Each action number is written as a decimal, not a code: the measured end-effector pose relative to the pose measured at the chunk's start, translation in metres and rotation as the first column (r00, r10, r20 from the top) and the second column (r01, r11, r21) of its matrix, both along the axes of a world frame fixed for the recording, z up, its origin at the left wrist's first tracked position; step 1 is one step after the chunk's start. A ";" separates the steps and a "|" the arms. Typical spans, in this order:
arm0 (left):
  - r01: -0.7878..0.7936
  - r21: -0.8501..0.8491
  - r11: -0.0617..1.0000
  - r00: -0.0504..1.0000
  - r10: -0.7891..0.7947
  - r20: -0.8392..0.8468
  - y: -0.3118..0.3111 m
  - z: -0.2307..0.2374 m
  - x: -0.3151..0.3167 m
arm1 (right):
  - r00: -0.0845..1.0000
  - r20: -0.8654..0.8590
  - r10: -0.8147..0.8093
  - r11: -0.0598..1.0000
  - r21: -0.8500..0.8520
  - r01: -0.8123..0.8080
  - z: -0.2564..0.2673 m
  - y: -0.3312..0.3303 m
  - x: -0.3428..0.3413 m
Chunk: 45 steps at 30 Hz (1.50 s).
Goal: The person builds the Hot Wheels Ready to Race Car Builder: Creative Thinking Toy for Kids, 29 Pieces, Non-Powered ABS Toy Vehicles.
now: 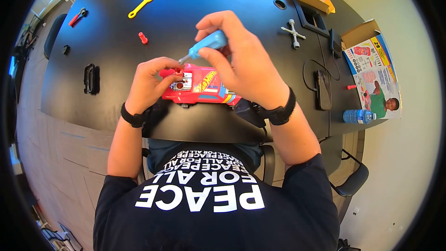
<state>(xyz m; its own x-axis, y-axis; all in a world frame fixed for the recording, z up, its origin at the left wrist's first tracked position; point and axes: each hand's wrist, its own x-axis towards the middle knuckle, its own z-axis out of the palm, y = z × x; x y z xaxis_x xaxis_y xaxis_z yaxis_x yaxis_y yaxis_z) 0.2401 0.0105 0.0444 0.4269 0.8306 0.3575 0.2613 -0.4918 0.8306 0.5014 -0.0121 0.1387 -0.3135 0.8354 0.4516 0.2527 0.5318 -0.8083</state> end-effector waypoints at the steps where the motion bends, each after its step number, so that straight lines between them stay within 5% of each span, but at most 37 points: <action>1: -0.001 0.001 1.000 1.000 0.001 0.000 0.000 -0.003 0.000 | 0.999 0.038 0.026 0.999 0.042 -0.027 0.001 0.001 -0.005; 15: -0.019 -0.259 0.966 0.991 0.053 0.125 -0.008 -0.007 0.002 | 0.979 0.191 0.074 0.995 0.053 -0.085 -0.006 0.015 -0.036; 19: -0.098 -0.141 0.985 0.991 0.110 0.082 -0.008 -0.015 0.004 | 0.992 0.068 0.110 0.992 0.060 -0.114 0.000 0.014 -0.038; 25: -0.064 -0.136 0.989 0.988 0.082 0.131 -0.009 -0.013 0.005 | 0.977 0.200 0.067 0.994 0.066 -0.082 -0.009 0.020 -0.043; 27: -0.104 -0.016 0.994 0.966 0.105 0.235 -0.007 -0.020 0.009 | 0.765 0.636 -0.102 0.995 0.049 0.092 0.004 0.019 -0.042; 31: -0.103 -0.134 0.986 0.969 0.130 0.211 -0.005 -0.022 0.005 | 0.925 0.334 -0.180 0.934 0.354 0.054 -0.009 0.024 -0.048; 33: 0.037 -0.213 0.976 0.969 0.017 0.246 -0.001 -0.027 0.001 | 0.975 0.190 0.115 0.943 0.287 -0.167 -0.016 0.033 -0.048; 39: 0.004 -0.212 0.977 0.954 0.061 0.295 -0.009 -0.009 0.009 | 0.900 0.410 -0.146 0.958 0.286 0.025 -0.008 0.025 -0.046; 40: 0.004 -0.210 0.978 0.954 0.059 0.293 -0.007 -0.010 0.007 | 0.901 0.408 -0.148 0.957 0.288 0.027 -0.005 0.024 -0.046; 42: 0.100 -0.332 0.938 0.964 -0.008 0.267 -0.004 -0.016 0.001 | 0.976 0.182 0.121 0.985 0.099 -0.140 -0.001 0.023 -0.045; 45: 0.138 -0.253 0.958 0.915 -0.025 0.403 -0.007 -0.019 0.010 | 0.971 0.240 0.012 0.961 0.265 -0.077 -0.014 0.026 -0.044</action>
<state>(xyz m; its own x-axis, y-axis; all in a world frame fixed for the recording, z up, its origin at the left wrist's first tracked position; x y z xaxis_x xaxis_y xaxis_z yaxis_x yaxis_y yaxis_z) 0.2497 0.0031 0.0256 0.3692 0.8874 0.2762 -0.1439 -0.2390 0.9603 0.4574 0.0140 0.1251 -0.4716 0.6748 0.5676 0.3884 0.7369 -0.5533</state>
